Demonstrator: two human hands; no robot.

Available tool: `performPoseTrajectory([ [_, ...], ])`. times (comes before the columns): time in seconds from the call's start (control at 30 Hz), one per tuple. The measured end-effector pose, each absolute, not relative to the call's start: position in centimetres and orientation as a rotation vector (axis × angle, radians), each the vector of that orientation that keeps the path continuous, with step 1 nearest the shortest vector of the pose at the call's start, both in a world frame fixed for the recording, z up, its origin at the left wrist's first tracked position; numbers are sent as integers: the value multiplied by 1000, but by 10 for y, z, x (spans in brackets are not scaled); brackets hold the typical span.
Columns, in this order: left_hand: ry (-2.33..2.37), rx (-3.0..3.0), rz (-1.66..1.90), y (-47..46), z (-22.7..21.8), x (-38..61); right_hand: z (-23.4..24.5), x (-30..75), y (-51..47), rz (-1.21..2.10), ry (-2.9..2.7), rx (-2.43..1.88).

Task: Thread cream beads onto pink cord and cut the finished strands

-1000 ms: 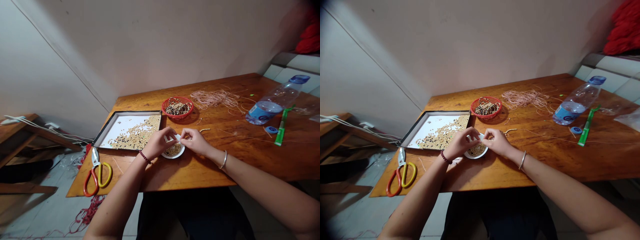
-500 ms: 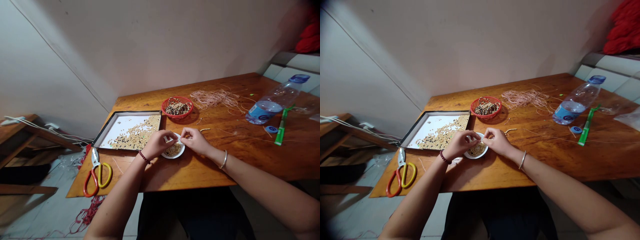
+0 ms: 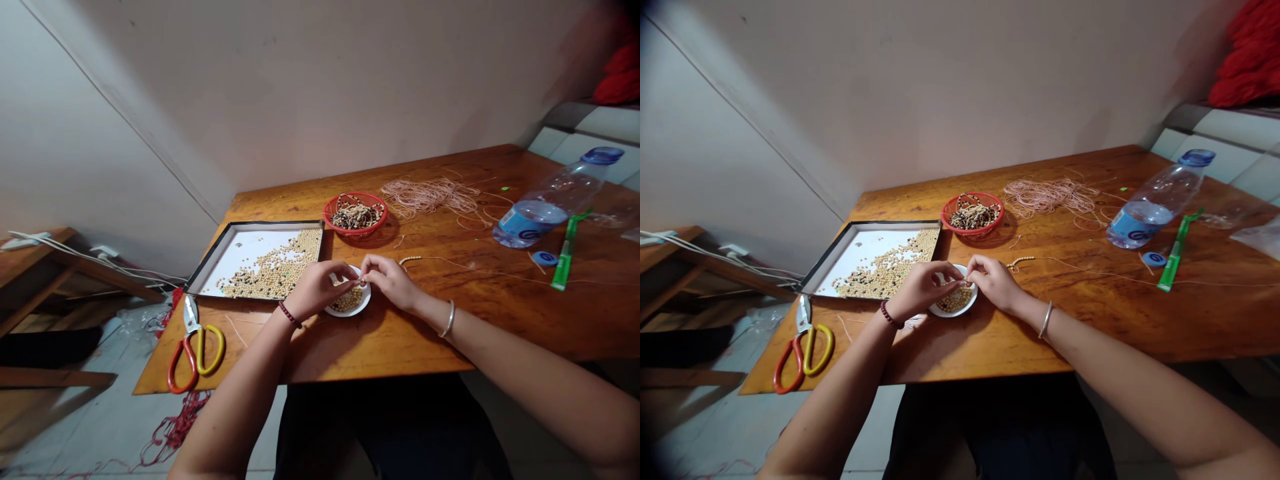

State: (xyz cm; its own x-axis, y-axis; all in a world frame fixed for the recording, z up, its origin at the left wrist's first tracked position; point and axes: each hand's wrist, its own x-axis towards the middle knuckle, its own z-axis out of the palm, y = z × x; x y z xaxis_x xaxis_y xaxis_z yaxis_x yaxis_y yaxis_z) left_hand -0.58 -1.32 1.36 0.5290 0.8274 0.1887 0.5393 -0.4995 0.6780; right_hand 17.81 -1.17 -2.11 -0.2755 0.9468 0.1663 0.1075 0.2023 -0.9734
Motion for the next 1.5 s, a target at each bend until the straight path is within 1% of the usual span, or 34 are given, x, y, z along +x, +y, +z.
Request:
performPoseTrajectory([
  [0.43, 1227, 2328, 668, -13, 11, -5, -23, 181, -12, 1306, -1502, -1013],
  [0.57, 1178, 2306, 657, -13, 14, -6, -21, 180, -12, 1354, -1463, -1032],
  [0.73, 1137, 2193, 811, -11, 22, -11, -18, 181, -8, 1387, -1355, -1039],
  [0.93, 1256, 2106, 1037, -5, 22, -18, -19, 184, -4, 1271, -1335, -1076],
  [1.17, 1287, 2102, 1075, -2, 18, -20, -25, 185, -1, 1116, -1403, -1070],
  [1.5, 1340, 2082, 1115, 1, 15, -21, -32, 187, 1, 897, -1551, -1174],
])
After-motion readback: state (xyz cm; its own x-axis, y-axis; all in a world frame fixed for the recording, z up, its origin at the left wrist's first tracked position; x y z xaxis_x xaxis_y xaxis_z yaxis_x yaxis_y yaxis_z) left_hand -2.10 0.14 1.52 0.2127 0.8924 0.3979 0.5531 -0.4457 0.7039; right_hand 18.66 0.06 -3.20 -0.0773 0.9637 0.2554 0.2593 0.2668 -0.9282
